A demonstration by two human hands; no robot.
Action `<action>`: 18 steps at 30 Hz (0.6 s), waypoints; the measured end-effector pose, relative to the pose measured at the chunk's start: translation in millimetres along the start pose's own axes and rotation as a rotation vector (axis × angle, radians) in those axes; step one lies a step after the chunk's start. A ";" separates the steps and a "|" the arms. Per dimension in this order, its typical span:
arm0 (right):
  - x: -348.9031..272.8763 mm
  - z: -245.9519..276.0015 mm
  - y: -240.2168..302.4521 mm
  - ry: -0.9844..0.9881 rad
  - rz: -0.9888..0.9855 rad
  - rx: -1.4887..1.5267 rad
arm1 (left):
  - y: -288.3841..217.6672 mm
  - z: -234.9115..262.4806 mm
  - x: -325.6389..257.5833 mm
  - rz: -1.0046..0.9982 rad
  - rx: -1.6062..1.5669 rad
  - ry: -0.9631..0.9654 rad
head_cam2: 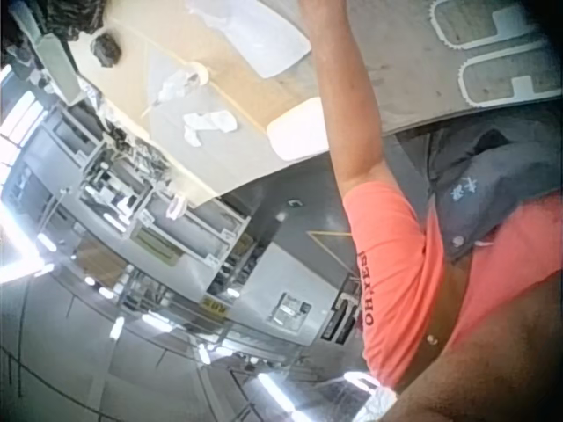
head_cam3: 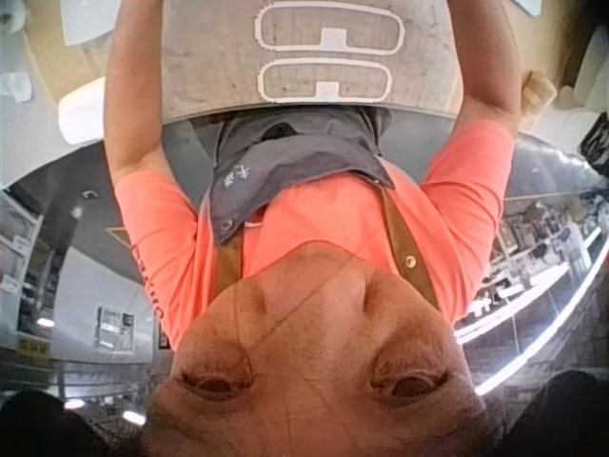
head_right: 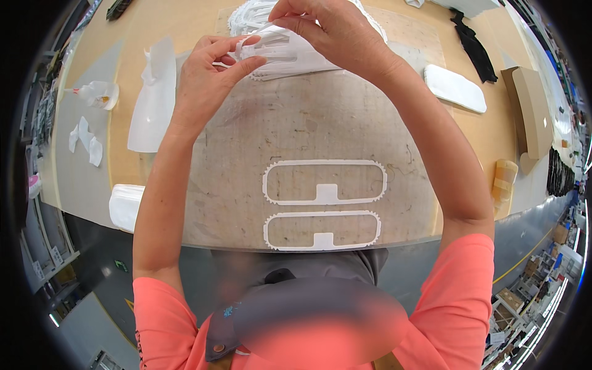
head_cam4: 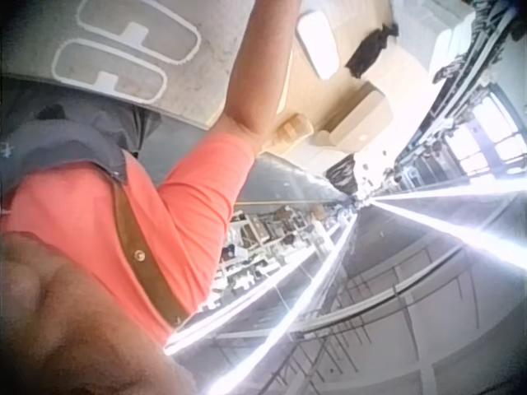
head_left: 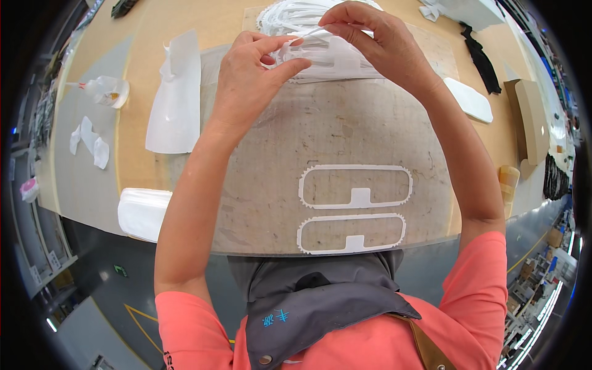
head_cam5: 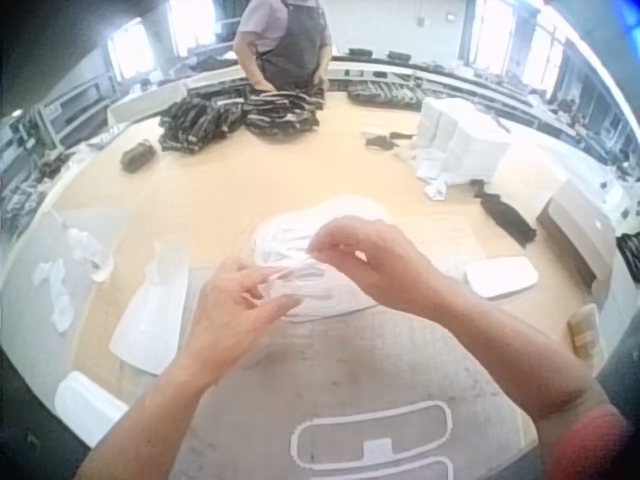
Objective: Applying adhesive to component frames and layering fabric/leather pieces onto them on a workbench.
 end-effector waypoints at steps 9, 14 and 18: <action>-4.5 -8.1 9.0 0.014 0.132 -0.056 | 0.7 13.3 -10.6 -0.033 0.185 -0.017; -10.5 -4.5 27.5 0.044 0.016 0.014 | -30.6 29.0 -26.0 -0.173 0.044 -0.106; -20.6 -9.9 19.3 0.033 -0.022 -0.028 | -16.4 25.4 -30.1 -0.128 -0.079 -0.032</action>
Point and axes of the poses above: each hand's wrist, its own x-axis towards the middle knuckle, its own z-axis out of the back of the hand, y = z × x, the point moved 10 cm from there along x, towards the middle knuckle, and after that the axes turned 3 degrees about y, right-handed, at the moved point
